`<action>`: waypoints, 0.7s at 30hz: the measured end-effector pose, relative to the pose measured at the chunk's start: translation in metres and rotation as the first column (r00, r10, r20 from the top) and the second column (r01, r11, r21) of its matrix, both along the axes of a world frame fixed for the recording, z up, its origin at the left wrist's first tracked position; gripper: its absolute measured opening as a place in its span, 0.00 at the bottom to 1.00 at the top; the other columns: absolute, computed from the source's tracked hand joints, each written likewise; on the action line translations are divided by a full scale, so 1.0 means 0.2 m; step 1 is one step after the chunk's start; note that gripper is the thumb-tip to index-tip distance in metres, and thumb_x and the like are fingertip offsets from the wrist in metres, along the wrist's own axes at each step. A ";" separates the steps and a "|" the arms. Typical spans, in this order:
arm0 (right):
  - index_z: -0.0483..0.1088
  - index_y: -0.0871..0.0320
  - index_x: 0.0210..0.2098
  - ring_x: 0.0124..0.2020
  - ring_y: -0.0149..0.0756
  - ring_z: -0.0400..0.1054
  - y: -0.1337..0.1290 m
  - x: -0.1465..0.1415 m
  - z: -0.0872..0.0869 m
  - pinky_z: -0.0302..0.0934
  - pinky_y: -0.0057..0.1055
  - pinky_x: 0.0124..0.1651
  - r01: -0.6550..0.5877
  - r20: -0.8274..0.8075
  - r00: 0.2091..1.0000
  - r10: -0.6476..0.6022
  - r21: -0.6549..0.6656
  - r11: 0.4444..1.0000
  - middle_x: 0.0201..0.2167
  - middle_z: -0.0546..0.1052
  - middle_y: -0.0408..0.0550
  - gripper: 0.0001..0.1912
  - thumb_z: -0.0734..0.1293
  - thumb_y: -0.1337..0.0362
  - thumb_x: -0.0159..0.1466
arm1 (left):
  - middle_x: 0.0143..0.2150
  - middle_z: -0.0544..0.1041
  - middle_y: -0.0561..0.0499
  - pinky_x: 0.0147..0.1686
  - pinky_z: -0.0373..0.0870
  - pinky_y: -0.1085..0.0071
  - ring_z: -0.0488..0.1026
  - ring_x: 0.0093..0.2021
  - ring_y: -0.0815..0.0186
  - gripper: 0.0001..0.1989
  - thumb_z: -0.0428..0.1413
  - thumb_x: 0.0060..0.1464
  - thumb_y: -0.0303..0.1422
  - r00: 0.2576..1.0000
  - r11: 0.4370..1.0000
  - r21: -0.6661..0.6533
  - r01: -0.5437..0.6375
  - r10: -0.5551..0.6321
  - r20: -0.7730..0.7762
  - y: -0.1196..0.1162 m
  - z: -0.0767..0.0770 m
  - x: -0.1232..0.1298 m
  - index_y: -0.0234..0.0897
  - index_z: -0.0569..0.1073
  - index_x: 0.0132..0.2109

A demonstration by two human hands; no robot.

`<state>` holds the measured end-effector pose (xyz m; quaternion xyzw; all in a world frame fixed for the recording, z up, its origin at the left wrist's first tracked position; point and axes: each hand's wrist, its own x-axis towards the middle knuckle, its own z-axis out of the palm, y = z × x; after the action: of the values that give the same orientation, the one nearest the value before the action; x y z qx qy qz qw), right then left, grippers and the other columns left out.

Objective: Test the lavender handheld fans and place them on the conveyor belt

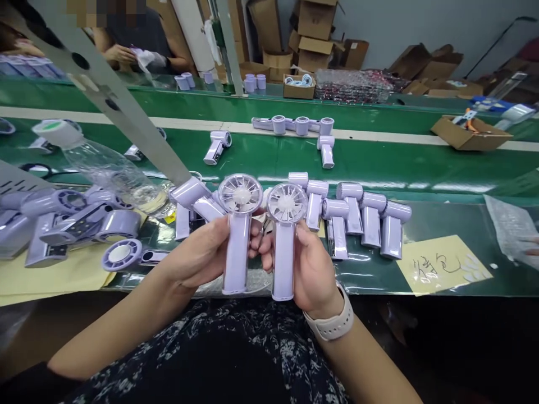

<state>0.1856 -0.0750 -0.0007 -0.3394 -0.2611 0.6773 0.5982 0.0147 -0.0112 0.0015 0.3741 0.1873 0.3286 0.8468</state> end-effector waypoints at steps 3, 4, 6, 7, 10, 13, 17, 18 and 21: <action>0.77 0.56 0.38 0.26 0.35 0.71 -0.01 0.04 0.00 0.68 0.29 0.28 0.023 -0.045 0.999 -0.021 0.036 0.999 0.28 0.78 0.48 0.18 0.62 0.50 0.68 | 0.38 0.82 0.44 0.43 0.80 0.69 0.80 0.39 0.62 0.15 0.64 0.60 0.41 0.998 0.998 -0.045 -0.041 0.038 -0.055 0.00 0.03 -0.01 0.32 0.78 0.45; 0.77 0.56 0.38 0.27 0.36 0.72 -0.02 0.05 0.00 0.67 0.29 0.26 0.039 -0.059 0.998 -0.036 0.048 0.998 0.28 0.78 0.48 0.17 0.63 0.51 0.67 | 0.40 0.82 0.44 0.45 0.80 0.66 0.81 0.41 0.60 0.13 0.64 0.60 0.36 0.998 0.998 -0.048 -0.043 0.040 -0.047 -0.01 0.04 -0.01 0.34 0.78 0.48; 0.78 0.55 0.39 0.31 0.39 0.74 -0.02 0.07 -0.02 0.69 0.30 0.26 0.091 -0.065 0.994 -0.086 0.083 0.992 0.31 0.79 0.48 0.15 0.64 0.52 0.66 | 0.44 0.83 0.44 0.48 0.80 0.64 0.82 0.45 0.58 0.15 0.64 0.59 0.30 0.998 0.998 -0.037 -0.045 0.044 -0.034 -0.02 0.06 -0.02 0.37 0.76 0.53; 0.78 0.54 0.39 0.33 0.39 0.75 -0.02 0.07 -0.03 0.71 0.31 0.29 0.130 -0.061 0.990 -0.125 0.093 0.987 0.32 0.80 0.48 0.14 0.65 0.53 0.66 | 0.44 0.83 0.45 0.48 0.80 0.64 0.82 0.46 0.59 0.17 0.64 0.58 0.28 0.998 0.998 -0.023 -0.058 0.057 -0.040 -0.03 0.06 -0.01 0.38 0.75 0.54; 0.79 0.53 0.42 0.38 0.40 0.78 -0.02 0.07 -0.05 0.76 0.37 0.44 0.276 -0.045 0.961 -0.274 0.070 0.959 0.36 0.82 0.47 0.10 0.68 0.57 0.66 | 0.42 0.84 0.49 0.41 0.78 0.73 0.82 0.41 0.64 0.19 0.68 0.55 0.28 0.991 0.994 0.044 -0.104 0.108 -0.078 -0.04 0.04 -0.01 0.39 0.76 0.53; 0.77 0.49 0.49 0.41 0.39 0.79 -0.02 0.05 -0.06 0.76 0.38 0.48 0.352 -0.016 0.936 -0.351 0.030 0.936 0.40 0.83 0.45 0.12 0.67 0.61 0.67 | 0.42 0.85 0.48 0.38 0.76 0.74 0.82 0.40 0.64 0.25 0.73 0.48 0.33 0.987 0.990 0.083 -0.117 0.125 -0.100 -0.03 0.00 -0.01 0.37 0.77 0.53; 0.77 0.47 0.50 0.49 0.42 0.78 0.00 0.03 -0.07 0.74 0.44 0.54 0.376 0.001 0.927 -0.376 0.003 0.927 0.42 0.83 0.44 0.14 0.66 0.63 0.67 | 0.48 0.84 0.41 0.41 0.76 0.71 0.82 0.44 0.58 0.33 0.75 0.44 0.38 0.983 0.990 0.087 -0.110 0.122 -0.140 -0.01 -0.03 -0.01 0.34 0.76 0.56; 0.77 0.48 0.49 0.49 0.43 0.78 0.00 0.03 -0.08 0.73 0.46 0.56 0.381 0.009 0.925 -0.381 -0.003 0.925 0.42 0.83 0.43 0.13 0.66 0.63 0.66 | 0.48 0.84 0.41 0.41 0.76 0.70 0.82 0.45 0.57 0.33 0.75 0.44 0.39 0.981 0.990 0.092 -0.110 0.123 -0.148 0.00 -0.04 -0.01 0.34 0.76 0.56; 0.77 0.48 0.50 0.50 0.45 0.78 0.00 0.03 -0.09 0.72 0.49 0.58 0.383 0.056 0.922 -0.383 0.020 0.924 0.44 0.83 0.44 0.14 0.66 0.60 0.66 | 0.50 0.84 0.40 0.43 0.76 0.70 0.82 0.46 0.58 0.32 0.74 0.45 0.39 0.976 0.986 0.126 -0.109 0.130 -0.174 0.00 -0.03 -0.01 0.34 0.76 0.56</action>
<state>0.1917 -0.0749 -0.0196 -0.4009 -0.2103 0.5361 0.7125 0.0117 -0.0112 -0.0047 0.4390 0.2667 0.3536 0.7817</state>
